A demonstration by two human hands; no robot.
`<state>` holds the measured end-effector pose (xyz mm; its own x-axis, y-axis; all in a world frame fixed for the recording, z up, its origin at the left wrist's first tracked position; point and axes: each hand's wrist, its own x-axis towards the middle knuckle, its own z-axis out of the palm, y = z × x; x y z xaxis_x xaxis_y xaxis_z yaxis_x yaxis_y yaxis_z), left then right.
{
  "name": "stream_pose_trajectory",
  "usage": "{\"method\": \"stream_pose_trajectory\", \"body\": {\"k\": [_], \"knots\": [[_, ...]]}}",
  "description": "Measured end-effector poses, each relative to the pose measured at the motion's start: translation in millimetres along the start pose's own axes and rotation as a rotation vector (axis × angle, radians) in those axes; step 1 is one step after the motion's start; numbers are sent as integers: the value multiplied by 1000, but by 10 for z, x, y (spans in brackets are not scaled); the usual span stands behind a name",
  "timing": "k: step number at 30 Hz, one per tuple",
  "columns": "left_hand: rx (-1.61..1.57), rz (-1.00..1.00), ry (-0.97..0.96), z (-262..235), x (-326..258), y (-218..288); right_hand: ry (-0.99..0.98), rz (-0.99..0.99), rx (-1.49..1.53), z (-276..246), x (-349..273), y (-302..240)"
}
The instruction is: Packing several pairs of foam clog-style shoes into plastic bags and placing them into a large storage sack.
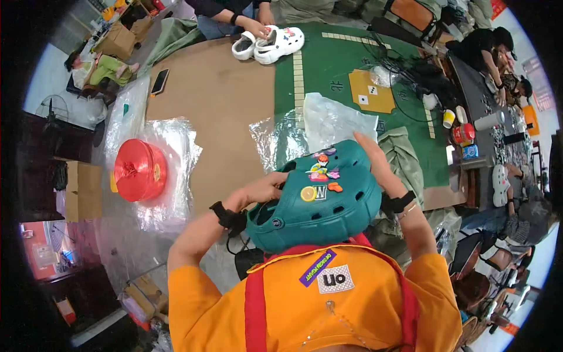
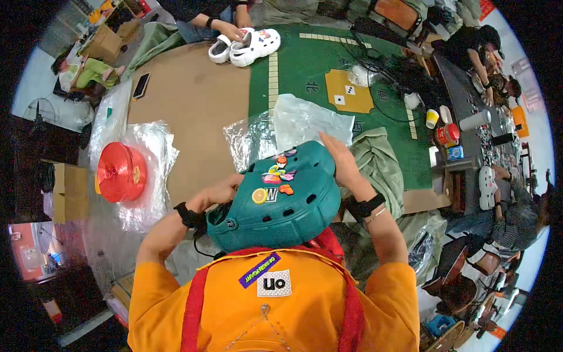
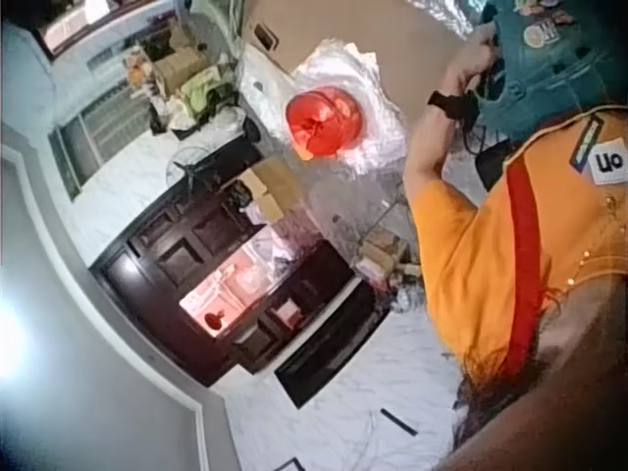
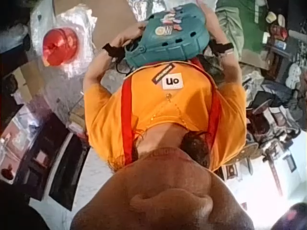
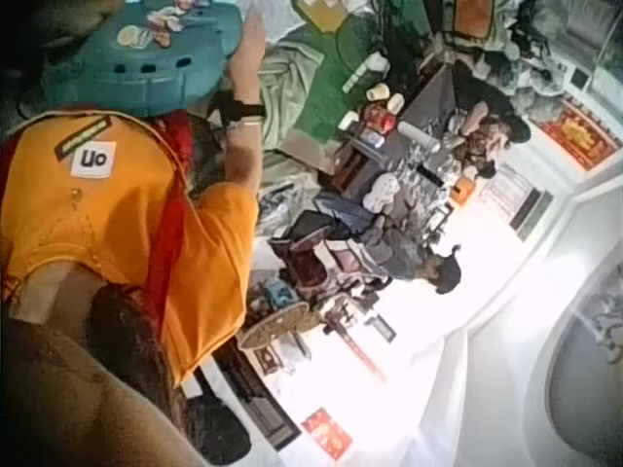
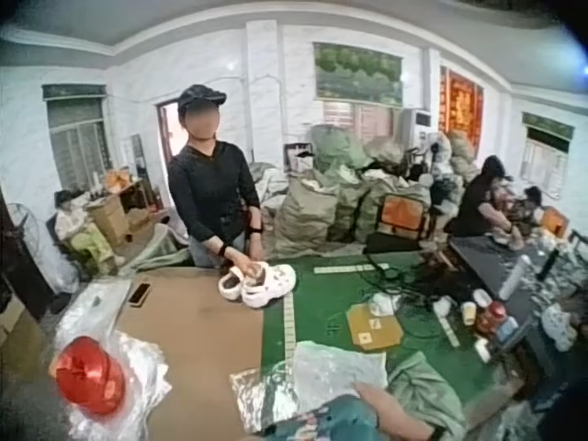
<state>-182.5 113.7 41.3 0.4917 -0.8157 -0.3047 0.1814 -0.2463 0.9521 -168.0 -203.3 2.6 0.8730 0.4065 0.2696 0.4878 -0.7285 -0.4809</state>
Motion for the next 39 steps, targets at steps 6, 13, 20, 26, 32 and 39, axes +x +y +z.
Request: {"method": "stream_pose_trajectory", "body": {"k": [6, 13, 20, 26, 32, 39], "knots": [[-48, -91, 33, 36, 89, -105, -61, 8, 95, -165, -116, -84], [85, -140, 434, -134, -199, -398, 33, 128, -231, -222, -100, -104], [-105, -77, 122, 41, -261, -83, -87, 135, -131, -46, 79, -165], [-89, -162, 82, 69, -67, 0, -113, -15, 195, -199, 22, -188], [-82, -45, 221, -81, 40, -336, -177, -166, 198, -281, 55, -397], [-144, -24, 396, 14, -39, -469, -160, -191, 113, -272, 85, -569]]}}
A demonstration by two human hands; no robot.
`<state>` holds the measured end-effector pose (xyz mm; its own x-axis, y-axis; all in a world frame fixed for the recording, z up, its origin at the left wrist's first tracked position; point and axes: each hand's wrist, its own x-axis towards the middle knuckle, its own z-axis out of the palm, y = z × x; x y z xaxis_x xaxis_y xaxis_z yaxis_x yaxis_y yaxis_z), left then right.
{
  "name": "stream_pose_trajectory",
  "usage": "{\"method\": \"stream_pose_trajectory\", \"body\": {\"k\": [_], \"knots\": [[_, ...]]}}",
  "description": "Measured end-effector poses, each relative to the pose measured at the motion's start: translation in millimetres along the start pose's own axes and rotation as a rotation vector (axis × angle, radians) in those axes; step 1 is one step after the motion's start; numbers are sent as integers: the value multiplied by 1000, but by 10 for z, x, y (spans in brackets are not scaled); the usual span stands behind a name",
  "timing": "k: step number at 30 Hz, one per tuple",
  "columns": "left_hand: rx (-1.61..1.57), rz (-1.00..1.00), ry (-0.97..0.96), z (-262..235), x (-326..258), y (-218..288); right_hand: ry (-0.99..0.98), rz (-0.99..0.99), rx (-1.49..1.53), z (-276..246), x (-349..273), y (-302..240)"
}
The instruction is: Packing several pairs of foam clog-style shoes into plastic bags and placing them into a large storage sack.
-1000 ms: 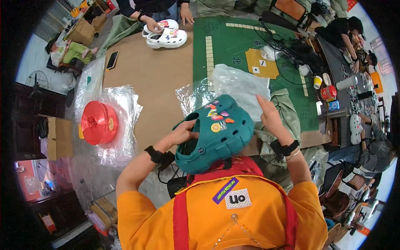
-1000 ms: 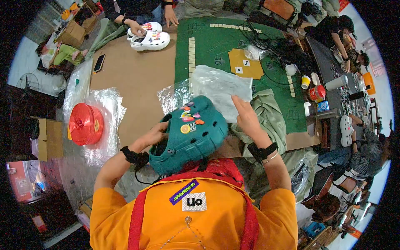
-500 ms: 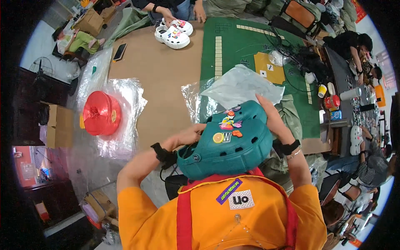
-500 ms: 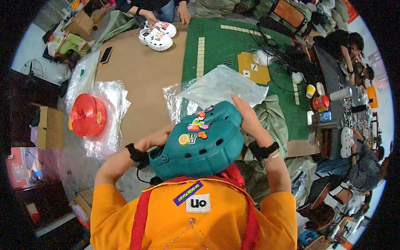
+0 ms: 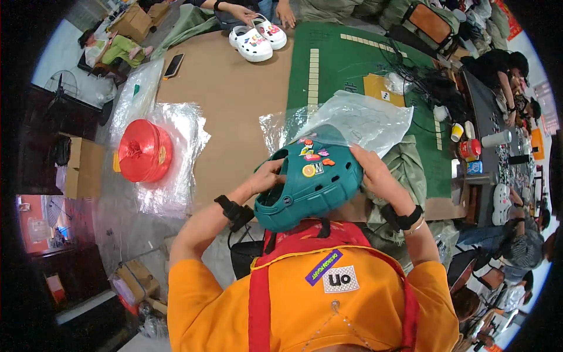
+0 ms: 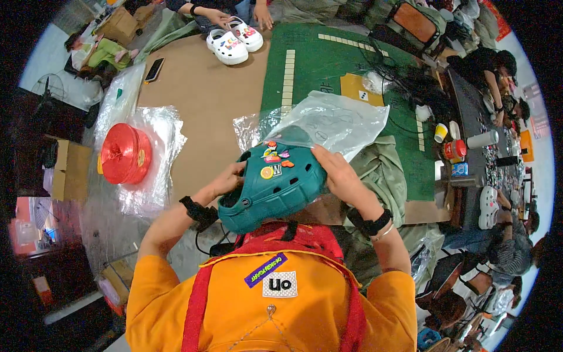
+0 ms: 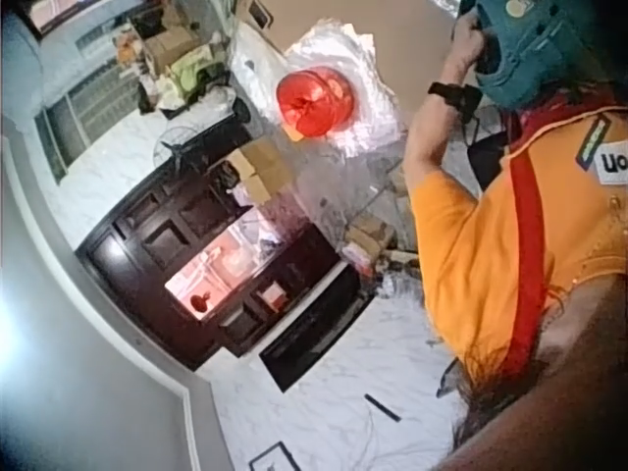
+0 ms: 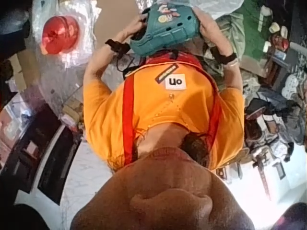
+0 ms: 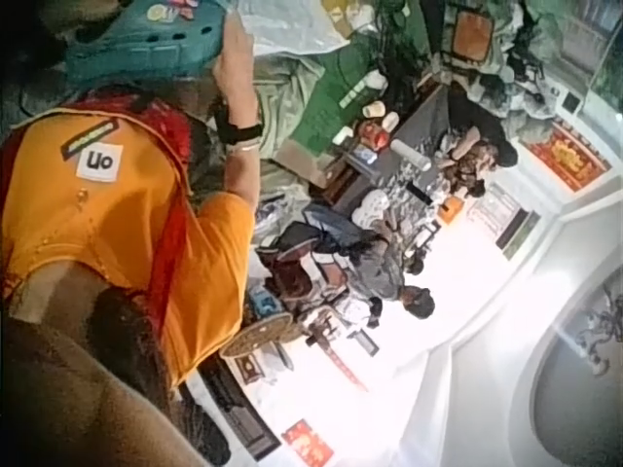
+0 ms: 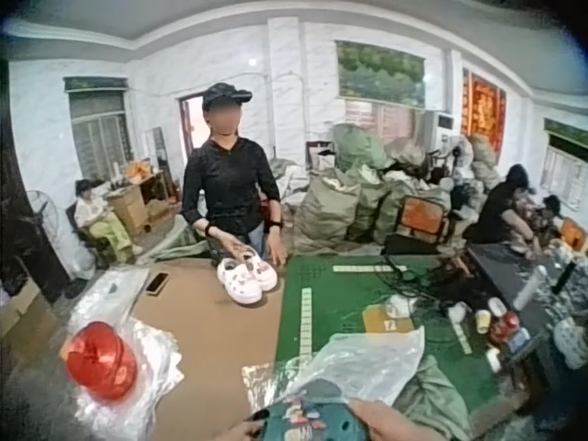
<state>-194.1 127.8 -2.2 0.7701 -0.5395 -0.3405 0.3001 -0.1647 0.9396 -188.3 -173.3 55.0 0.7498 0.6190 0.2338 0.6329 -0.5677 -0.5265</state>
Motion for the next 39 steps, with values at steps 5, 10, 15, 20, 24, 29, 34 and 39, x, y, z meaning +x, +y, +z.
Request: {"method": "stream_pose_trajectory", "body": {"k": [5, 10, 15, 20, 24, 29, 34, 39], "knots": [[158, 89, 215, 83, 24, -236, 3, 39, -125, 98, 26, -162], [490, -2, 404, 220, -31, -105, 10, 121, -372, 155, 67, -247], [612, 95, 441, 349, -69, 29, -111, 115, -451, 130, 121, -249], [700, -36, 450, 391, -75, 141, -157, 47, -445, 148, 133, -195], [747, -9, 466, 392, -90, 92, -142, -82, -514, 131, 153, -206], [630, -51, 546, 383, -82, 5, -117, -133, -449, 235, 142, -142], [561, -123, 601, 368, -53, -27, 229, 77, -105, 547, 118, -10], [578, -83, 695, 437, -7, -62, 375, 241, -101, 680, 275, 65]]}}
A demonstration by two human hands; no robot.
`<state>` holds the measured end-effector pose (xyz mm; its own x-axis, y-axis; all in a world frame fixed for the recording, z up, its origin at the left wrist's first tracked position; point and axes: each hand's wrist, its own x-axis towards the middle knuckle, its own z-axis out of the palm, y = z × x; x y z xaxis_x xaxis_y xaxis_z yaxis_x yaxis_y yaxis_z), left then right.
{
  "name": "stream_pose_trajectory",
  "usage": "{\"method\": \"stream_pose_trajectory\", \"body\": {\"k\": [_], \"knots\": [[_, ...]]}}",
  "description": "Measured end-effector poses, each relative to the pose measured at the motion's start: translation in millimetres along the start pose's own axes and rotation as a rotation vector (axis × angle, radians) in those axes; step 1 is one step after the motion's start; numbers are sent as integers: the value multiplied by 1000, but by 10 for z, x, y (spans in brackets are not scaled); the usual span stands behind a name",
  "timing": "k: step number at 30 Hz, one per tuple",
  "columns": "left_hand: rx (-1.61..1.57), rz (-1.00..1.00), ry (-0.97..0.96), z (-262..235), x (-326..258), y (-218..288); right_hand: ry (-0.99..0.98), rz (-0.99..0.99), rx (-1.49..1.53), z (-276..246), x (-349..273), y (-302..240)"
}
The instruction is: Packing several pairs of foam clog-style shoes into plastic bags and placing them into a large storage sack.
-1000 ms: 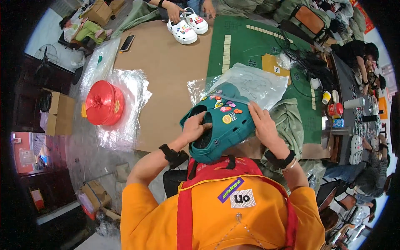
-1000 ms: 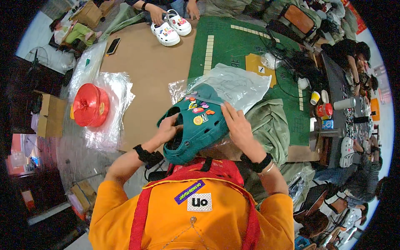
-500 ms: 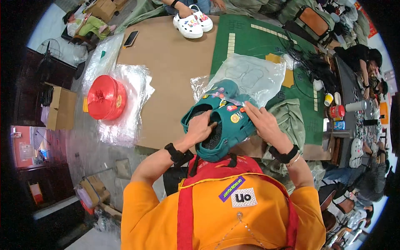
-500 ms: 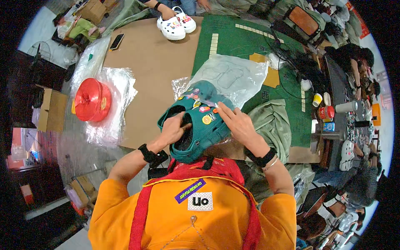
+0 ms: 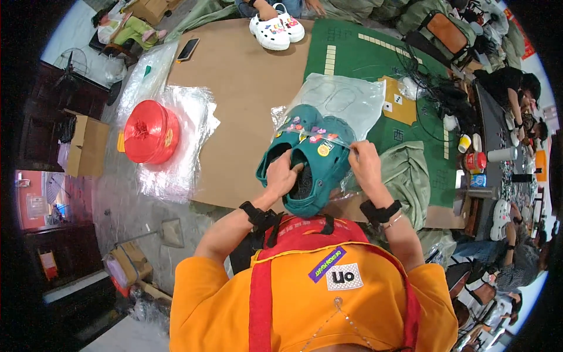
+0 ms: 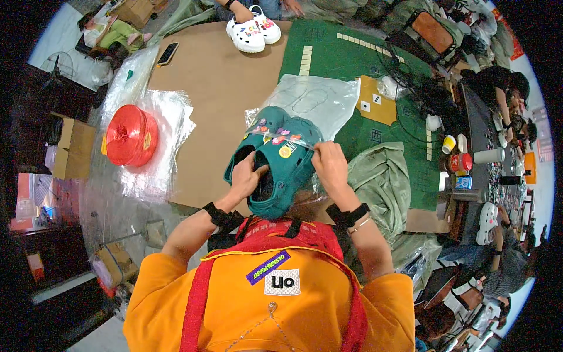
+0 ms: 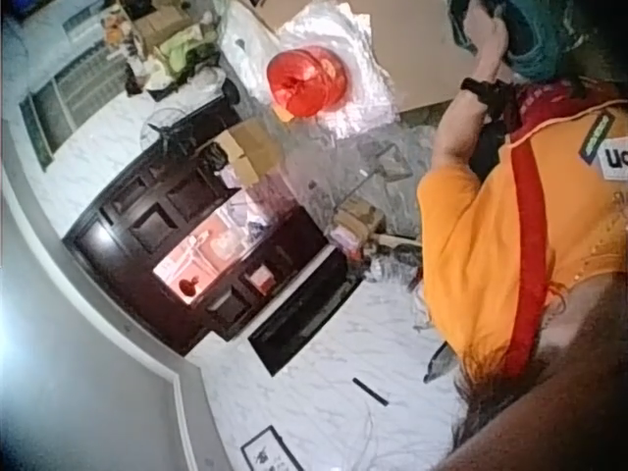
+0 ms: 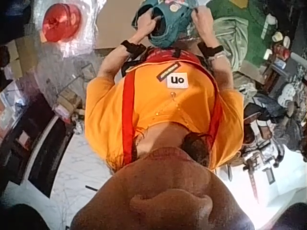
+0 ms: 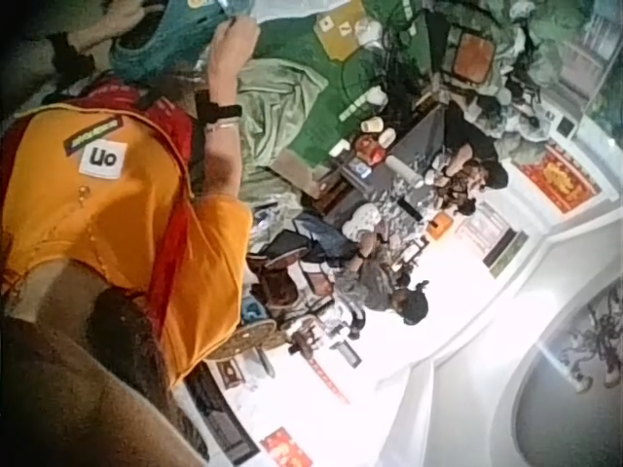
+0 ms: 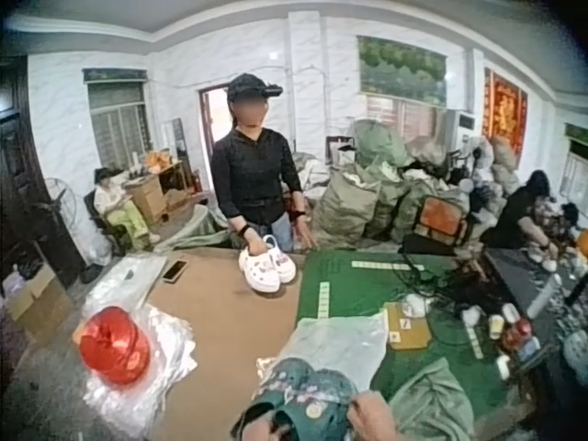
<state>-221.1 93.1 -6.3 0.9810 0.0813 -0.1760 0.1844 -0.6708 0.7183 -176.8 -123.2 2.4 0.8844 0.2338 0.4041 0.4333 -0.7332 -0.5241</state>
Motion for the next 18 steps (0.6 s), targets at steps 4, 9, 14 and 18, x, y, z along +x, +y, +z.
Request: {"method": "stream_pose_trajectory", "body": {"k": [4, 9, 14, 18], "knots": [[31, -9, -5, 36, -9, 9, -42, -11, -52, 31, 82, -104], [-14, 23, -22, 63, -11, 0, -97, -284, -172, 44, 16, -63], [-130, 26, 107, 222, -14, -217, -72, -343, -83, 55, -39, 51], [-170, -7, 83, 185, 53, -145, -53, -194, 33, 196, -103, 319]]}}
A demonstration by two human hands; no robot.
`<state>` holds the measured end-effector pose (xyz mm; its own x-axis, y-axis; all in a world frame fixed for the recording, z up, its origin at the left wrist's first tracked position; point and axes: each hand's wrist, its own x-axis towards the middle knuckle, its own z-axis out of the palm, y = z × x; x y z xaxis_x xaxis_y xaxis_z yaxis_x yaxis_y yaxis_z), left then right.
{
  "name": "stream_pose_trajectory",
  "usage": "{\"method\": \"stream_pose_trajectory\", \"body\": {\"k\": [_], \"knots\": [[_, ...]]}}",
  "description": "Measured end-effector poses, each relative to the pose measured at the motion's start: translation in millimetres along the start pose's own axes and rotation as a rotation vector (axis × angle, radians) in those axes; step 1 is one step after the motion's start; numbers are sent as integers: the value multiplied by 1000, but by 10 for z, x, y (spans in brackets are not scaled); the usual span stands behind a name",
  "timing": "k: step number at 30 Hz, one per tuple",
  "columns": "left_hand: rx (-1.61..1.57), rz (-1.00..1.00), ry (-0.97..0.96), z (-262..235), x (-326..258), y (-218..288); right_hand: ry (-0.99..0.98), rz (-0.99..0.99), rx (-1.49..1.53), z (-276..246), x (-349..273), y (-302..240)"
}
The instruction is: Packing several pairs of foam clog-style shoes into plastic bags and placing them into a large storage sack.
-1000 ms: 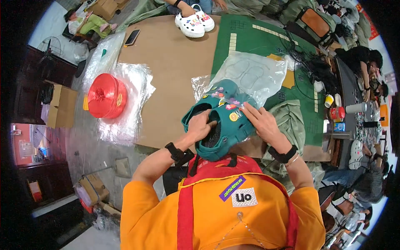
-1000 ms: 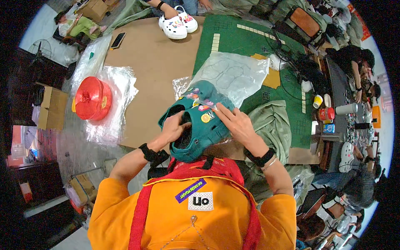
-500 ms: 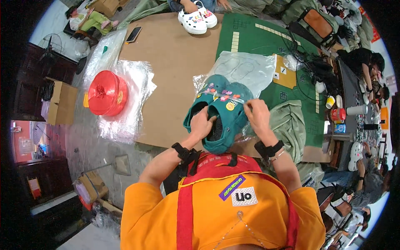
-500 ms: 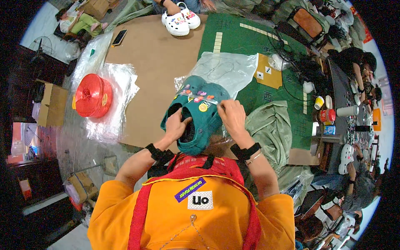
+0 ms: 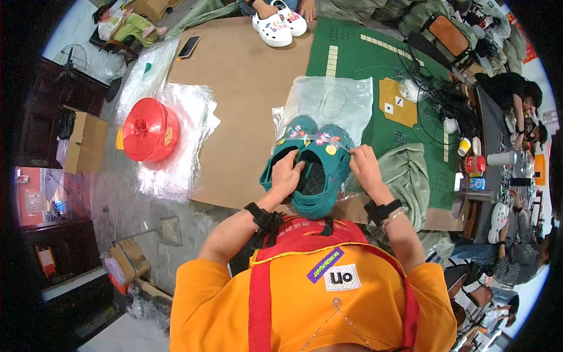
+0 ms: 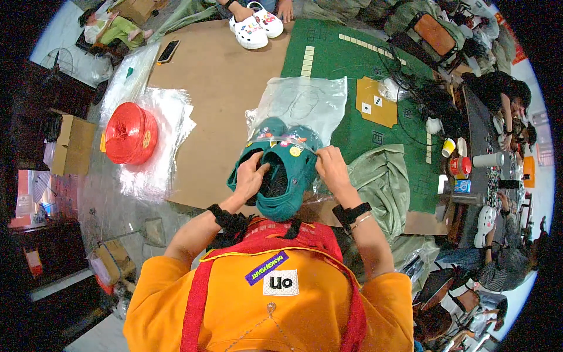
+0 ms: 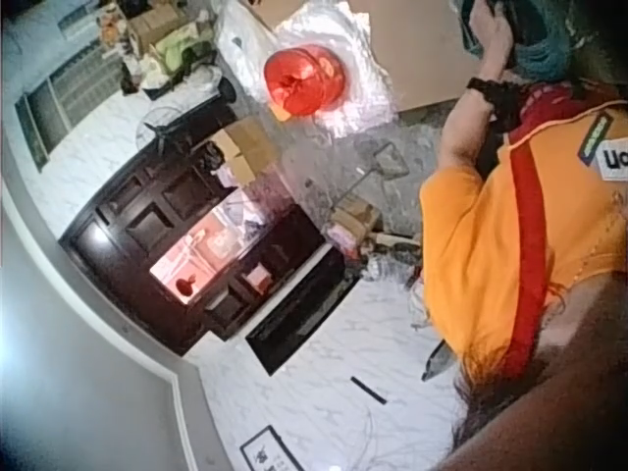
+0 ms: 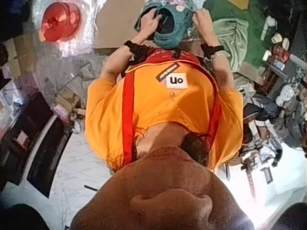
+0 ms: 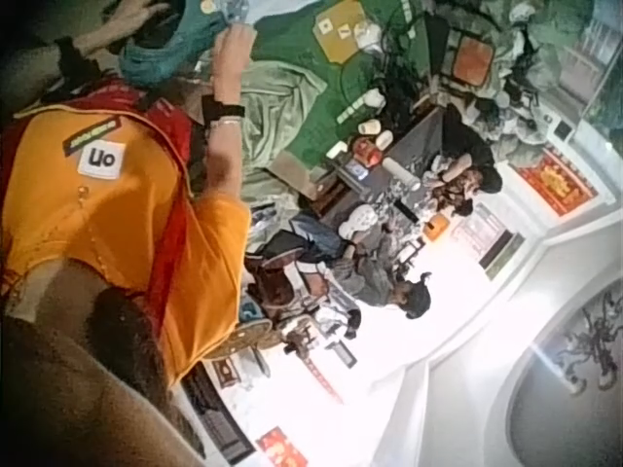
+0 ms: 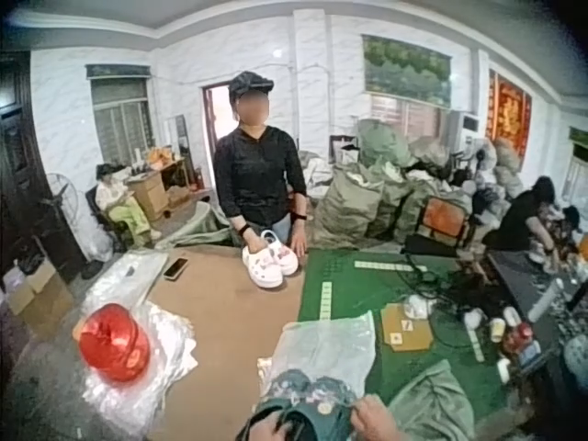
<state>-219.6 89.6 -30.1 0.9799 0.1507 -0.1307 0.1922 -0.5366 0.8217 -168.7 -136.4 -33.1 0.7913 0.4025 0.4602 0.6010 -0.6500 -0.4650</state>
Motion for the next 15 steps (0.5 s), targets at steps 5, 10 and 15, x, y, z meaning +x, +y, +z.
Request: {"method": "stream_pose_trajectory", "body": {"k": [5, 10, 15], "knots": [[185, 100, -28, 465, -4, -245, -158, 124, 115, 328, -431, 364], [278, 99, -427, 665, -178, -323, -140, 503, 68, 510, -906, 500], [284, 173, -371, 344, -10, -233, -69, 500, -34, 554, -1020, 529]]}}
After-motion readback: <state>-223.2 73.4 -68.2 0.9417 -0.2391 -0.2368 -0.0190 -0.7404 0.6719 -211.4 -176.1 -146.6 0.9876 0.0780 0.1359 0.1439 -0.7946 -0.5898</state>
